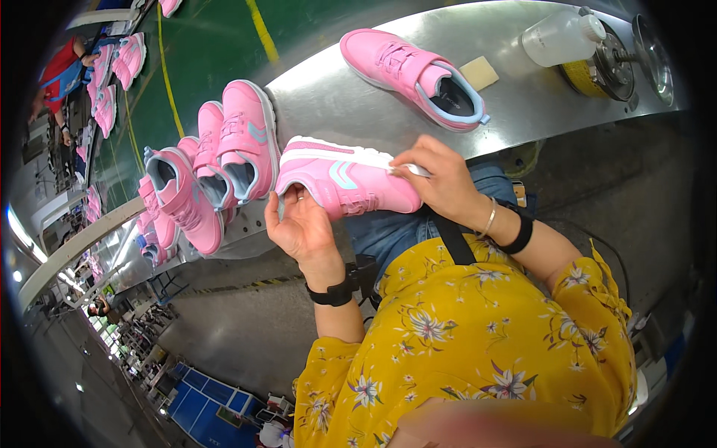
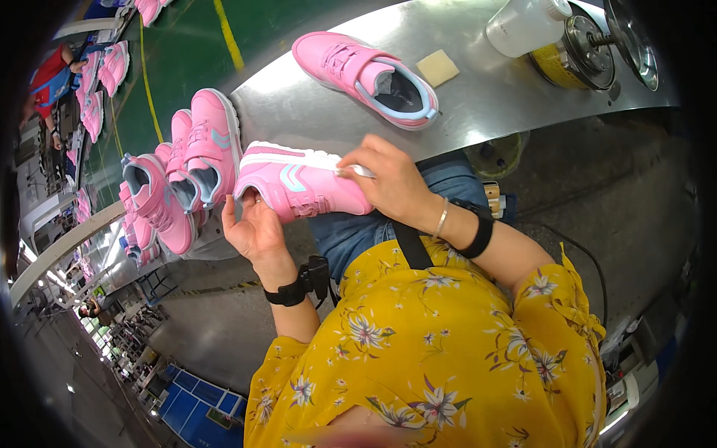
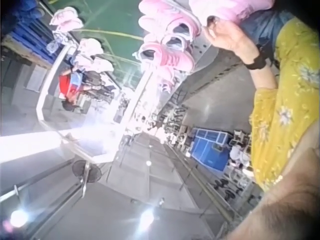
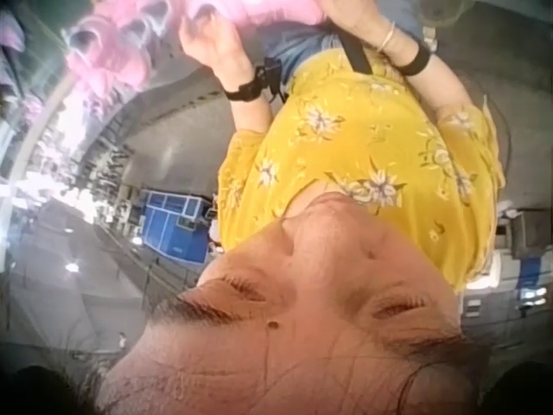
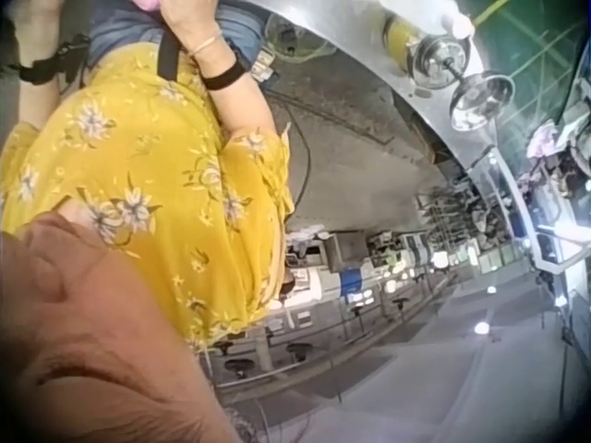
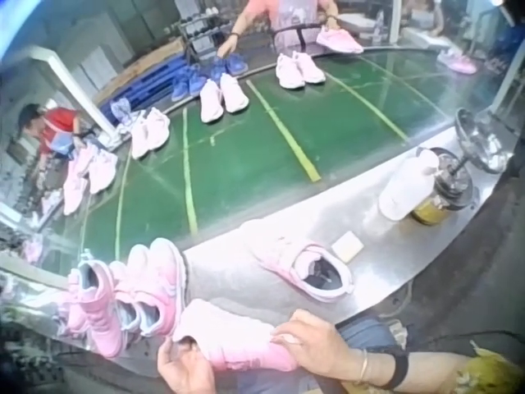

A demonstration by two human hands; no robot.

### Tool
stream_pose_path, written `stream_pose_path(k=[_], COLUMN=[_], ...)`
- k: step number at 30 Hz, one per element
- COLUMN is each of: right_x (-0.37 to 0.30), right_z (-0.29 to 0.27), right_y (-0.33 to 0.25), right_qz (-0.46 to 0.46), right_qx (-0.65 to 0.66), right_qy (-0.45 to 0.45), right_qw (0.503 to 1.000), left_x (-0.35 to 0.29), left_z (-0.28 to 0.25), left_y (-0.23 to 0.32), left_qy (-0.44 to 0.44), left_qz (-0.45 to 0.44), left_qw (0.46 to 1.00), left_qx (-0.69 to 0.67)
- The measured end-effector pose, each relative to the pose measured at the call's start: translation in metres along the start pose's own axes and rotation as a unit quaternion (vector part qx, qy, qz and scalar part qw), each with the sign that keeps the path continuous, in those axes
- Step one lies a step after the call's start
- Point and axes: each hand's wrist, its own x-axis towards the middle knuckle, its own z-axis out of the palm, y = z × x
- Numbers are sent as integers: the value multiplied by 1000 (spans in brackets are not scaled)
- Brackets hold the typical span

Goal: Clean and inspect pink sneakers on a factory assembly line.

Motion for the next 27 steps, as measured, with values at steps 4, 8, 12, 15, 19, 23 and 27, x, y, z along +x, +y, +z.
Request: stream_pose_path(k=[4,8,12,15,19,23,27], right_x=[-4,-40,-25,5,-15,-44,-57], right_z=[3,-15,-9,18,31,15,0], right_y=[2,7,5,-4,8,13,30], right_qz=[5,23,7,-28,-50,-12,-71], right_qx=[-5,-16,-4,10,-21,-62,-45], right_qy=[-3,-12,3,8,-13,-42,-79], right_qw=[1000,1000,1000,1000,998,997,993], left_x=[-1,0,6,4,13,19,29], left_z=[-2,-4,-5,-4,-18,-14,-25], left_y=[2,-2,0,15,29,9,14], left_qy=[14,12,-12,-15,-12,-49,-15], left_qz=[-19,-16,-16,2,17,33,14], left_qw=[1000,999,1000,1000,998,994,997], left_qx=[-17,-31,-14,-8,-51,-89,-71])
